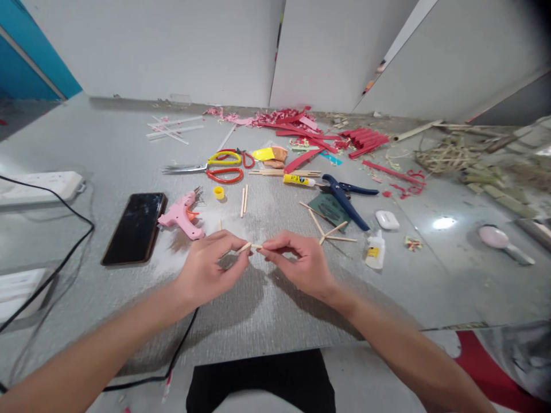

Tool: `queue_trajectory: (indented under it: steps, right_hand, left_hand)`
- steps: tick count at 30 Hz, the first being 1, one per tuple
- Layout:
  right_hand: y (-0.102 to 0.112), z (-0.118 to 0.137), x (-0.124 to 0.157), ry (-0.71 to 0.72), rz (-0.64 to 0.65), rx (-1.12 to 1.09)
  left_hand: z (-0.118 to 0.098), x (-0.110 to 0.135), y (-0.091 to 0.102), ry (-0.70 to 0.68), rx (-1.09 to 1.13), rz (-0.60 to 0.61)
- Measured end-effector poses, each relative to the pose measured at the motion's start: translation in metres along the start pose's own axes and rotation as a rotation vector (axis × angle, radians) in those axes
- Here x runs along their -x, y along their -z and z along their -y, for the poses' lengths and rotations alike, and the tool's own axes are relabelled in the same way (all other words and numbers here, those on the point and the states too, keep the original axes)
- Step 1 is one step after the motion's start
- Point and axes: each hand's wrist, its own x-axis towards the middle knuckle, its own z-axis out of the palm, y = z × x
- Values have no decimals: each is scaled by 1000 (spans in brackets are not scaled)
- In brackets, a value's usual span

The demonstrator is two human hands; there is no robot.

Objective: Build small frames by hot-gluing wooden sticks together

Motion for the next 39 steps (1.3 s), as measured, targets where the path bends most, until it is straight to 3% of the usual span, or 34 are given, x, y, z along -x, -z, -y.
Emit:
queue_trajectory:
  steps: [14,23,27,32,39]
  right_hand:
    - [2,6,-11,-371,65,-392]
    - [5,5,-13,-467,39,-516]
    - [5,3,-14,-547,43,-692]
    - [0,3,-14,-672,152,-822]
    - [-3,4,-11,-711,240,-856]
  left_hand:
    - [-6,-4,2,117,63,-31]
    - [-9,-6,2,242,148,-38]
    - [-4,-3,-2,391,297,36]
    - [-6,-1,-8,570,583,184]
    - [-11,-3,-10,699,960,176]
